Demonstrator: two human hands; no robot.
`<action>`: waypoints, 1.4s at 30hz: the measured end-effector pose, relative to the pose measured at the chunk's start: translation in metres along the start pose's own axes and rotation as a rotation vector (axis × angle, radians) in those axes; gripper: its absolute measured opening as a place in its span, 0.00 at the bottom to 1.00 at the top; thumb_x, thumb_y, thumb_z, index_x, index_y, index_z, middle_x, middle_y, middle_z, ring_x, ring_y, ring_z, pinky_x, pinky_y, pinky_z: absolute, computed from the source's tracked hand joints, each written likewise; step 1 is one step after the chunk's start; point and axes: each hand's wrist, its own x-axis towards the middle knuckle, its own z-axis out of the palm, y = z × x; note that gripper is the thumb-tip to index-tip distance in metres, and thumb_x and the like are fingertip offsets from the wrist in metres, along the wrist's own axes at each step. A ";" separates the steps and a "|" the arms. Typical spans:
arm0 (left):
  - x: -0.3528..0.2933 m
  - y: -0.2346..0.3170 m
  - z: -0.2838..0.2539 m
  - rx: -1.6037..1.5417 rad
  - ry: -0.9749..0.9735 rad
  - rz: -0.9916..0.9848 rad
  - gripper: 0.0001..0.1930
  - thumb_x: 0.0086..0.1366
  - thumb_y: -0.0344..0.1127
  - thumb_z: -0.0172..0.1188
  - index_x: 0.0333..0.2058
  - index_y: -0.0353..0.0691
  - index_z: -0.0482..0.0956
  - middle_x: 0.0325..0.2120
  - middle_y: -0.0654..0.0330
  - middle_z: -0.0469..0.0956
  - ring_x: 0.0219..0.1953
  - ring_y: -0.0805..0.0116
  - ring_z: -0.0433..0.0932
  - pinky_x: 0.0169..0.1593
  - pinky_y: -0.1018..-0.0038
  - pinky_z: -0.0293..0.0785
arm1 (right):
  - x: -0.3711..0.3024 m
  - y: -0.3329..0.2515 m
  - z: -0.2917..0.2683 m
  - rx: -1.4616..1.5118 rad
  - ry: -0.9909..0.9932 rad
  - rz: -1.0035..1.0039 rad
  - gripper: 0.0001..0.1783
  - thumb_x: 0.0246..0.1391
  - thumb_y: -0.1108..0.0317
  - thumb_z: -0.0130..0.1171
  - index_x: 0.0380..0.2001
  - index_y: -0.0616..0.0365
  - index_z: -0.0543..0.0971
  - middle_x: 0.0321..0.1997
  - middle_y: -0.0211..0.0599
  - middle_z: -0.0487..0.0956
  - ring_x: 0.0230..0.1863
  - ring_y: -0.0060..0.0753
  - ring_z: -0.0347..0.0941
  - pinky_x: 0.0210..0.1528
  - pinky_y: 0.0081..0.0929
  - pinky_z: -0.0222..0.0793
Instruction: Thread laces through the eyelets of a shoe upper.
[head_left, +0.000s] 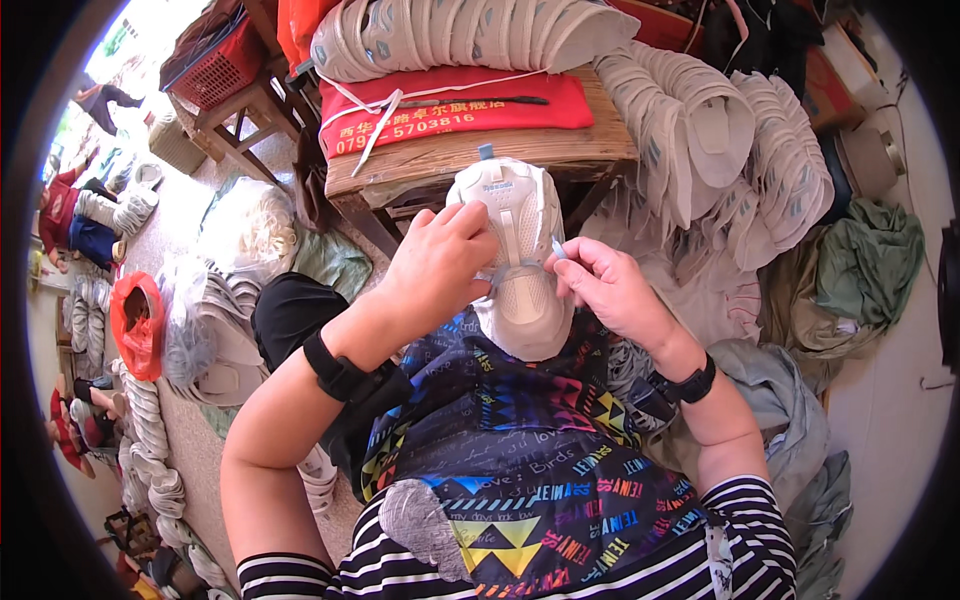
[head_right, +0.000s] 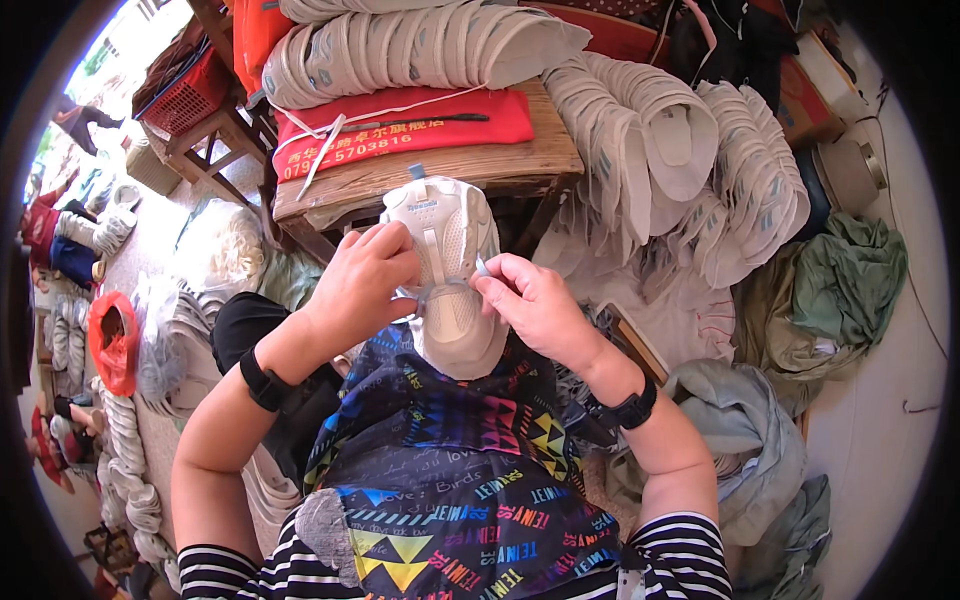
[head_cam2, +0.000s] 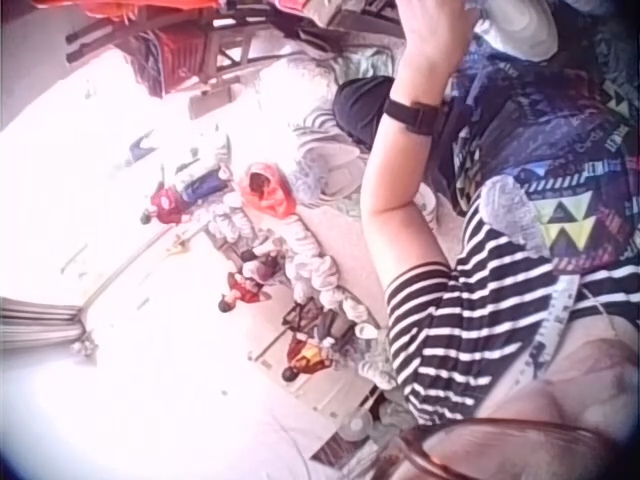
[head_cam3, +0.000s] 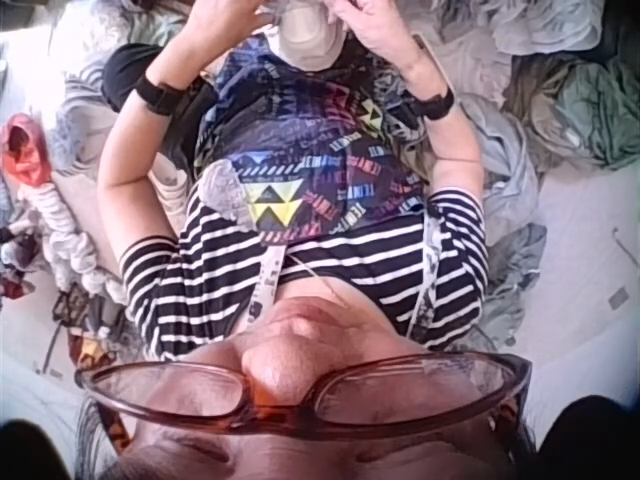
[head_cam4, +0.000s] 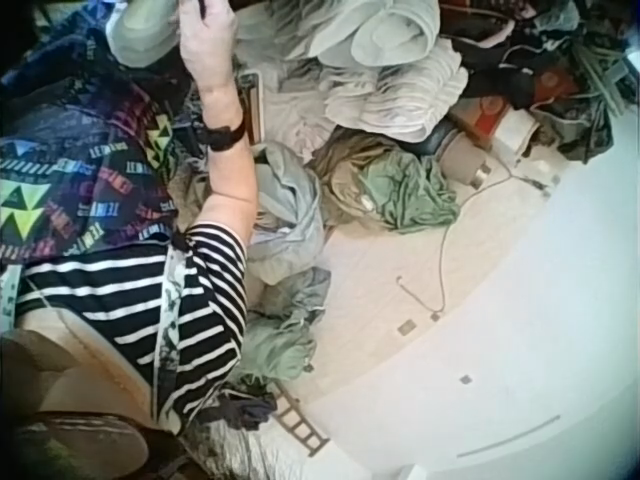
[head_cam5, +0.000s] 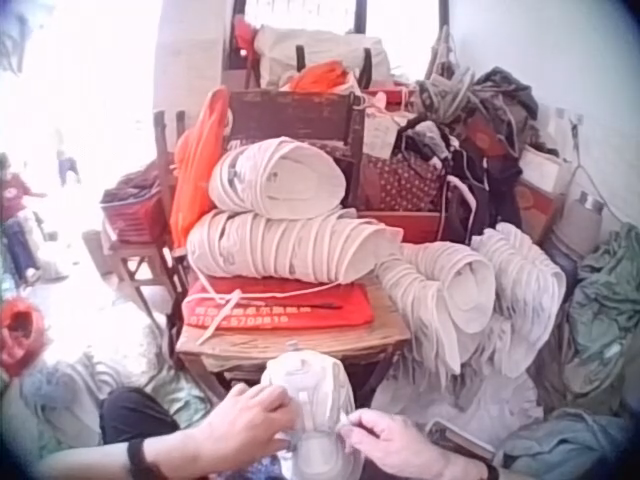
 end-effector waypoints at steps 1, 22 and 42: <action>0.001 0.000 0.000 0.000 -0.001 0.001 0.13 0.42 0.31 0.70 0.28 0.43 0.76 0.35 0.62 0.68 0.42 0.61 0.72 0.45 0.64 0.64 | -0.001 -0.004 -0.001 0.000 0.001 0.000 0.12 0.67 0.62 0.52 0.39 0.60 0.78 0.23 0.20 0.72 0.24 0.10 0.65 0.27 0.13 0.62; 0.000 0.006 -0.001 -0.003 -0.061 -0.118 0.16 0.40 0.35 0.73 0.29 0.44 0.78 0.35 0.61 0.69 0.46 0.59 0.71 0.48 0.60 0.65 | 0.020 0.007 -0.007 -0.222 -0.112 0.074 0.17 0.63 0.61 0.54 0.24 0.61 0.79 0.23 0.24 0.76 0.27 0.16 0.68 0.33 0.21 0.66; 0.004 -0.009 0.004 -0.122 0.131 -0.128 0.10 0.43 0.33 0.67 0.26 0.39 0.79 0.34 0.57 0.72 0.46 0.55 0.72 0.49 0.65 0.73 | 0.077 -0.037 0.007 -0.613 -0.161 -0.749 0.06 0.49 0.77 0.58 0.33 0.60 0.77 0.37 0.40 0.72 0.42 0.43 0.69 0.49 0.36 0.66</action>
